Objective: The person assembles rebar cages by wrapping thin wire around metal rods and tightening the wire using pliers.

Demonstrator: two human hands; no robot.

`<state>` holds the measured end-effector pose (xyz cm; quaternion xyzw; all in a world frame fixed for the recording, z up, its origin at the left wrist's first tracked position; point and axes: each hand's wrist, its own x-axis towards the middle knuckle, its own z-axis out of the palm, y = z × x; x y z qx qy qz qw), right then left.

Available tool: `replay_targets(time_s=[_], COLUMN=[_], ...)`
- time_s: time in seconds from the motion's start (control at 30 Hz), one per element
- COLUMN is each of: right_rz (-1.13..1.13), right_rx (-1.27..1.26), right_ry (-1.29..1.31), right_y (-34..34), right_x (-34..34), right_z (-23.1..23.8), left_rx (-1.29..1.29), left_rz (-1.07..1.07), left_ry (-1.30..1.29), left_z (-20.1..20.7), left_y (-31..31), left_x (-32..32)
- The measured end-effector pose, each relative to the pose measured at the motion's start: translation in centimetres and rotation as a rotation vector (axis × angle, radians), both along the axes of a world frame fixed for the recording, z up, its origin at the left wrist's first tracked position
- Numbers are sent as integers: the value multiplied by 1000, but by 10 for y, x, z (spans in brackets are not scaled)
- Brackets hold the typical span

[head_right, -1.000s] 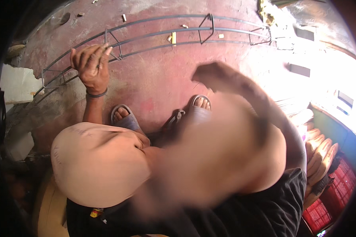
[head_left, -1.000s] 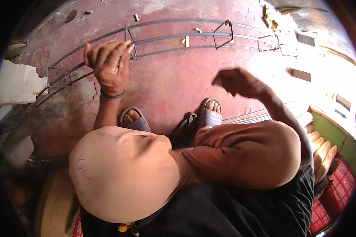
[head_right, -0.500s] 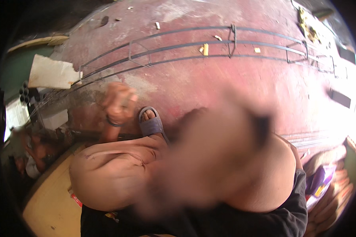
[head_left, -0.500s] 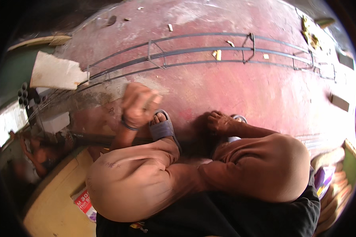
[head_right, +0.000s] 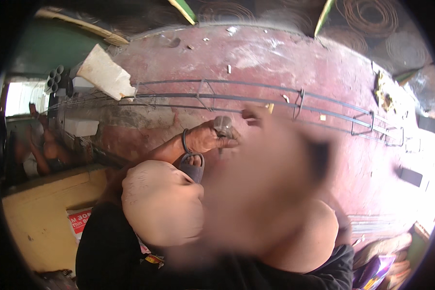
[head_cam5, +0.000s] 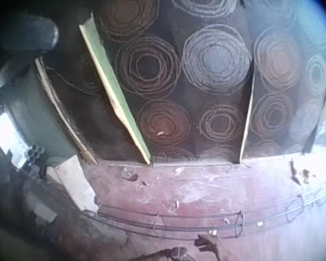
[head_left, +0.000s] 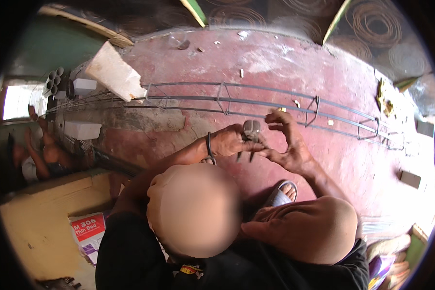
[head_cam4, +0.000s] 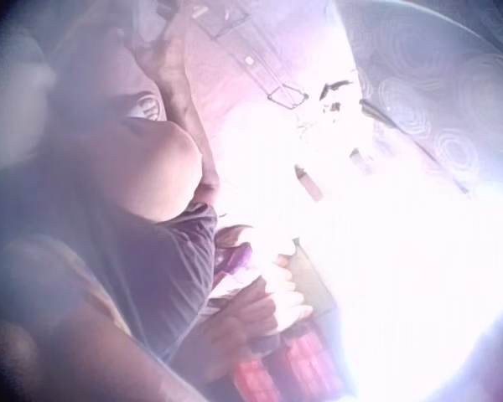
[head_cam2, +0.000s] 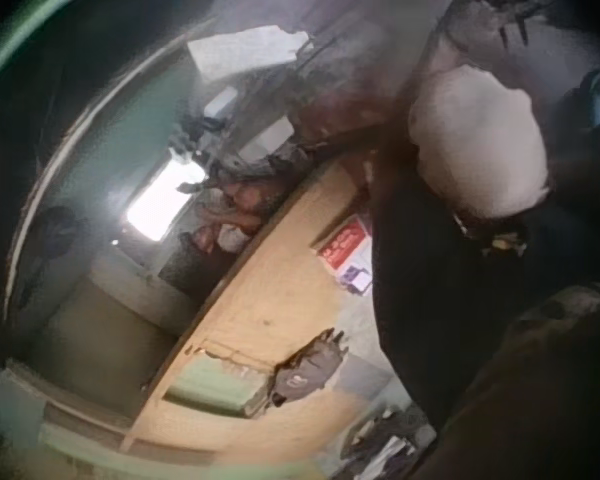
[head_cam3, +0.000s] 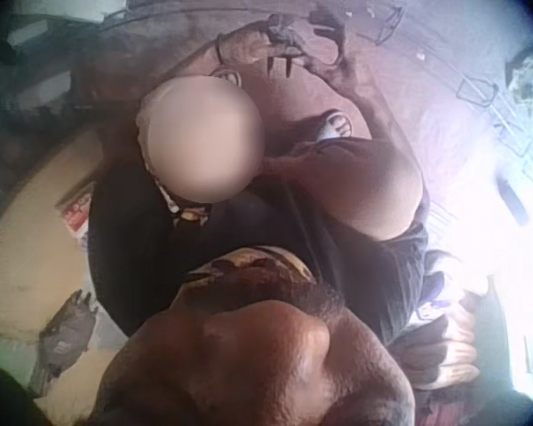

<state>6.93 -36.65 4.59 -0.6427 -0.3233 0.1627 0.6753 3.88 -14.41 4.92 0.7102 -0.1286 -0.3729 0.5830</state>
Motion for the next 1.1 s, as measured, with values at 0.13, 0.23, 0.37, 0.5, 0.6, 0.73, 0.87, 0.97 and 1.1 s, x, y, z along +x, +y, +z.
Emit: replay_targets(time_s=[0.13,0.23,0.37,0.5,0.6,0.73,0.87,0.97,1.1], right_rz=[168,419,314,427,359,128,208,133,46], right_rx=[-347,-300,-287,-734,-1112,-1537,-1827,-1787,-1796], right_ry=[2,195,470,474,97,-416,-683,-1100,-1284], right_y=[6,16,30,44,48,92,128,133,158], right_x=[-29,-26,-40,-30,-9,-4,0,1,-3], right_z=[6,4,42,67,97,132,120,112,108], left_rx=[-463,-297,-451,-384,-479,-555,-404,-625,-743], left_rz=[303,265,339,263,108,770,1196,1159,1167], left_ry=[-529,-1009,-598,-612,-399,33,-139,48,155], left_z=[21,19,25,-15,-59,-97,-89,-65,-79], left_y=[-13,-12,5,34,64,66,80,82,84], left_x=[1,-3,-34,-40,-32,-39,-33,-20,-5])
